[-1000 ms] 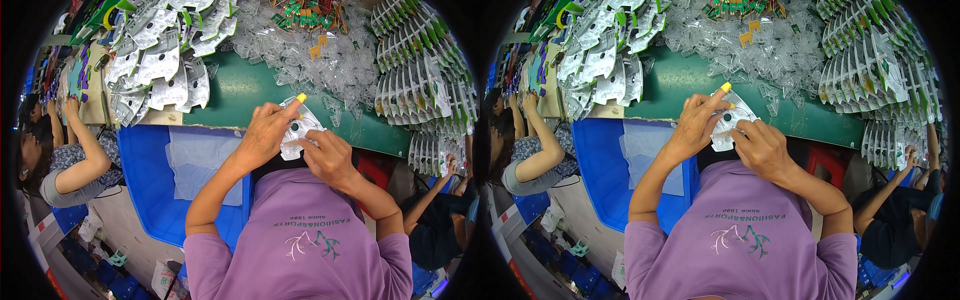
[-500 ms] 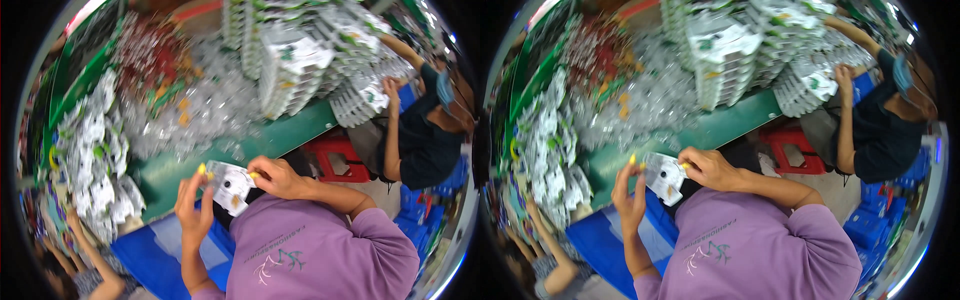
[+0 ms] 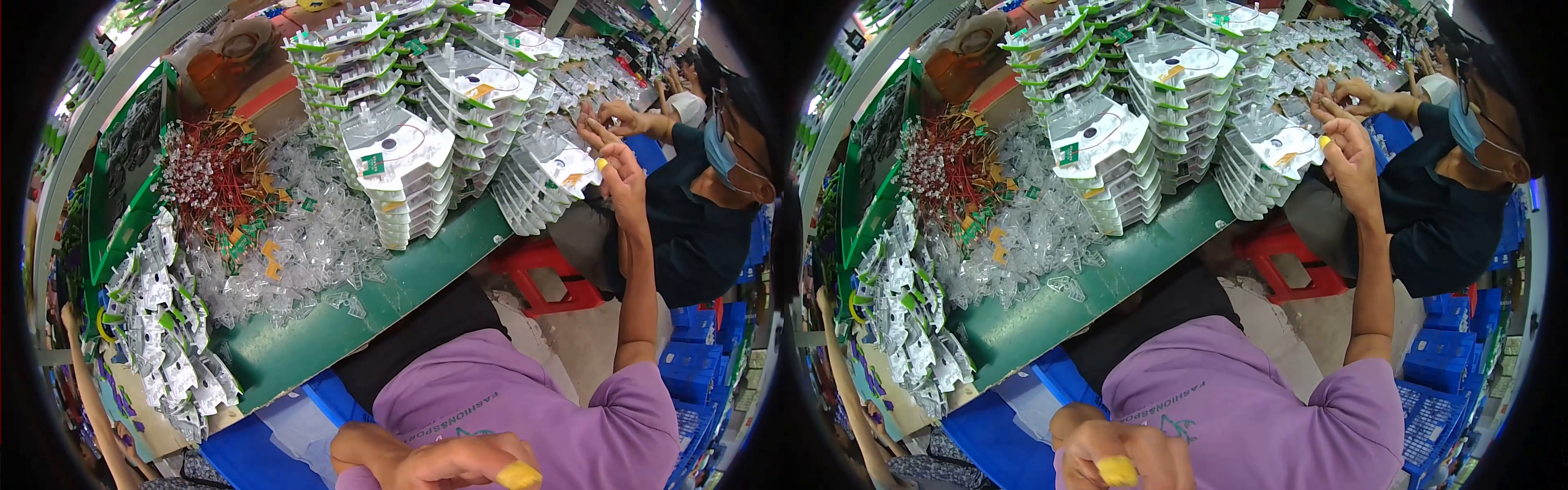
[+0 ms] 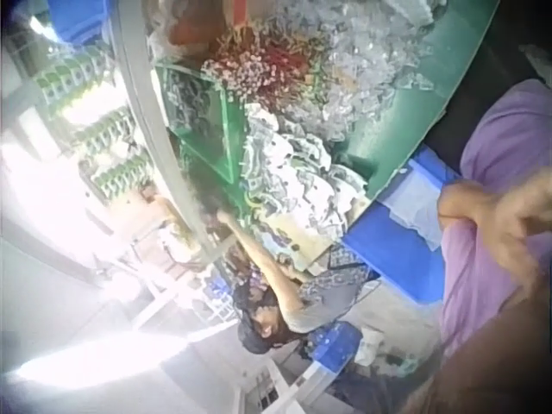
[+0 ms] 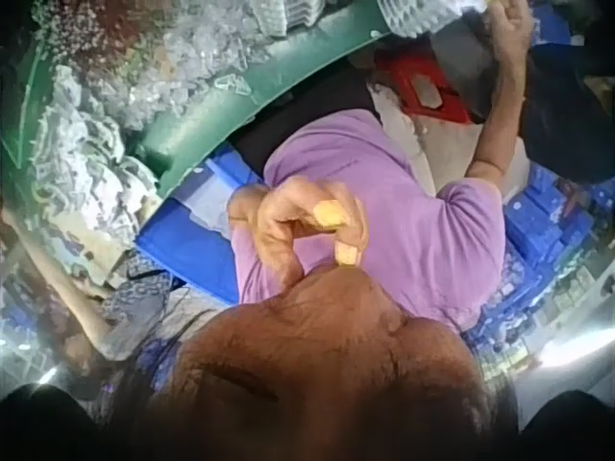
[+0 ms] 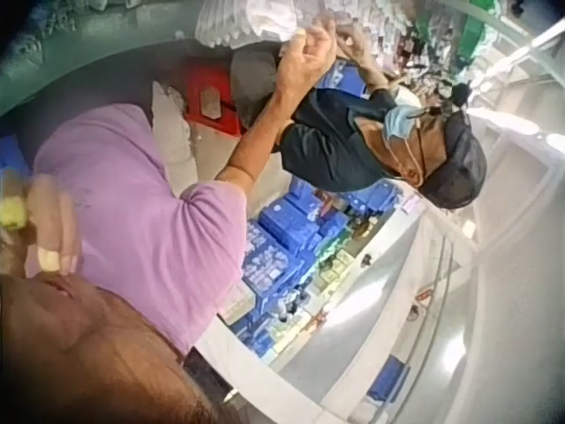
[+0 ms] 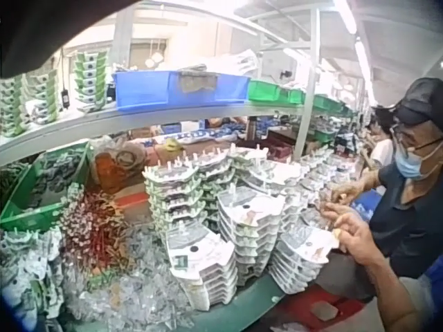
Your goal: The person assembles small plastic components by hand, taking yellow components from storage bins and inserting them into plastic housings to create assembled parts.
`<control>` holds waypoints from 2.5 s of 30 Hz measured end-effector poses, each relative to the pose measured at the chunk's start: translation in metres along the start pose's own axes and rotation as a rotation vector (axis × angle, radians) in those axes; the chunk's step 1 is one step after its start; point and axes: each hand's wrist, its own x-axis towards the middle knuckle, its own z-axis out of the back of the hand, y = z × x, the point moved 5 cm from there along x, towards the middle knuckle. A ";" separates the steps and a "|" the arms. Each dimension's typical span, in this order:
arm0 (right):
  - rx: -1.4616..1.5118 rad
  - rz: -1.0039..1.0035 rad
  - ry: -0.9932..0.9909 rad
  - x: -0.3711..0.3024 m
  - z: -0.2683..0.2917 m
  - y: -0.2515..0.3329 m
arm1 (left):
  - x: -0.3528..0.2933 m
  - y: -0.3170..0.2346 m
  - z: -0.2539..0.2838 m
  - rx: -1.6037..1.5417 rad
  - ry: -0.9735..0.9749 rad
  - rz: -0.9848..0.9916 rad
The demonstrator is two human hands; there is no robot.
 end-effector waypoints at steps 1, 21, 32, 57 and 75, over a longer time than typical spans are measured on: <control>-0.013 0.004 0.031 0.005 0.005 -0.008 | 0.002 0.000 0.001 0.002 0.003 0.001; 0.035 0.596 0.690 -0.126 -0.319 0.137 | -0.026 -0.068 -0.019 0.413 -0.051 -0.457; -0.347 0.741 0.311 -0.062 -0.418 0.121 | -0.091 -0.105 0.012 0.417 -0.312 -0.329; 0.209 0.574 0.721 -0.147 -0.320 0.134 | -0.106 -0.151 0.106 1.344 -1.068 -0.281; 0.269 0.324 1.078 -0.162 -0.377 0.118 | -0.147 -0.171 0.113 1.385 -1.200 -0.205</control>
